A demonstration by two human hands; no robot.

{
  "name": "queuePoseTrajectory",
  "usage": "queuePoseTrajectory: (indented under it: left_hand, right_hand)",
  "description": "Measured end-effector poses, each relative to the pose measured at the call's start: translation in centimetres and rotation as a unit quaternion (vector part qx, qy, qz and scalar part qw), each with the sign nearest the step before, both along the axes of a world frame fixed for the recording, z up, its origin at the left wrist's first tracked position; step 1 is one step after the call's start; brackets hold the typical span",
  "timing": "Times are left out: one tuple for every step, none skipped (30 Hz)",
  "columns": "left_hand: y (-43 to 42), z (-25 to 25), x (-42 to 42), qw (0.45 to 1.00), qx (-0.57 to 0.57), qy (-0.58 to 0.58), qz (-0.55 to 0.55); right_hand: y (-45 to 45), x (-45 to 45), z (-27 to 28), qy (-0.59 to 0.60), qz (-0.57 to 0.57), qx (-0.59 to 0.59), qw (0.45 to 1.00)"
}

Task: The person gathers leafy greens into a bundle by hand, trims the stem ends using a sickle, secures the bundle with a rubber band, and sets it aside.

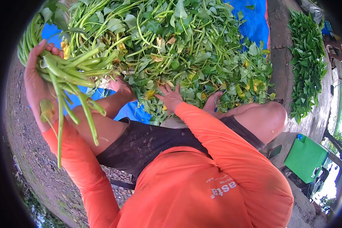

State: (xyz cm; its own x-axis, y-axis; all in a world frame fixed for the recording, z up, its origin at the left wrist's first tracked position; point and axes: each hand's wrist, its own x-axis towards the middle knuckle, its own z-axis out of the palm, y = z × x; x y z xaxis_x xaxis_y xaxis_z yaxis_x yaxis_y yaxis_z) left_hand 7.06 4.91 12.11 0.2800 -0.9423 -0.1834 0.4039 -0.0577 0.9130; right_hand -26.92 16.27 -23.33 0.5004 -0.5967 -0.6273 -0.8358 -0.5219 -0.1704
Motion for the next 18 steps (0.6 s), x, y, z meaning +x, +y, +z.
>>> queuePoseTrajectory:
  left_hand:
    - [0.1,0.3,0.2,0.999,-0.019,0.022,-0.032]
    - [0.0,0.5,-0.1,0.997,-0.036,0.047,-0.046]
    - [-0.2,0.6,-0.4,0.998,-0.027,0.044,-0.027]
    - [-0.5,0.7,-0.7,0.999,-0.018,0.04,-0.009]
    - [-0.8,0.9,-0.9,0.999,-0.015,0.036,0.008]
    - [-1.2,1.1,-1.0,0.999,0.0,0.033,0.002]
    - [-1.4,1.0,-1.7,0.999,-0.018,0.033,-0.023]
    - [-1.6,0.9,-2.5,0.998,-0.042,0.03,-0.044]
    - [-1.8,0.8,-2.9,0.996,-0.062,0.025,-0.066]
    - [-2.2,0.7,-3.1,0.996,-0.05,0.019,-0.064]
    - [-2.2,0.8,-3.7,0.996,-0.049,0.023,-0.07]
    - [-2.1,0.9,-4.2,0.996,-0.049,0.026,-0.075]
    - [-1.9,1.0,-4.4,0.995,-0.05,0.028,-0.077]
    - [-1.9,1.0,-4.6,0.995,-0.057,0.022,-0.077]
    - [-1.7,0.9,-4.7,0.995,-0.062,0.016,-0.076]
    - [-1.5,0.9,-4.7,0.995,-0.071,0.011,-0.071]
    - [-1.2,0.9,-4.7,0.996,-0.063,0.014,-0.069]
    - [-1.0,1.1,-4.6,0.996,-0.058,0.018,-0.067]
  right_hand:
    - [0.4,-2.5,-1.2,0.01,0.017,-0.018,1.0]
    - [0.6,-4.6,-1.8,0.026,-0.009,-0.031,0.999]
    - [0.8,-6.8,-2.1,0.041,-0.034,-0.046,0.998]
    - [1.0,-8.8,-2.5,0.056,-0.061,-0.062,0.995]
    - [0.2,-10.7,-3.4,0.046,-0.099,-0.029,0.994]
    - [-0.7,-12.8,-4.3,0.038,-0.136,0.003,0.99]
    - [-0.7,-15.2,-4.2,0.082,-0.183,-0.035,0.979]
    - [-1.4,-17.6,-4.1,0.122,-0.226,-0.078,0.963]
    - [-3.0,-21.2,-5.7,0.151,-0.138,-0.034,0.978]
    - [-3.1,-21.7,0.4,0.141,-0.153,-0.069,0.976]
    - [-3.0,-23.7,1.6,0.14,-0.154,-0.082,0.975]
    - [-3.3,-25.8,2.6,0.14,-0.154,-0.097,0.973]
    - [-3.4,-27.5,3.9,0.206,-0.13,-0.105,0.964]
    - [-3.4,-29.2,5.2,0.271,-0.105,-0.112,0.95]
    - [-3.6,-31.6,6.9,0.284,-0.129,-0.102,0.945]
    - [-4.4,-34.0,9.0,0.296,-0.151,-0.095,0.938]
    - [-4.6,-36.5,11.3,0.302,-0.138,-0.117,0.936]
    - [-4.9,-38.9,13.8,0.309,-0.125,-0.141,0.932]
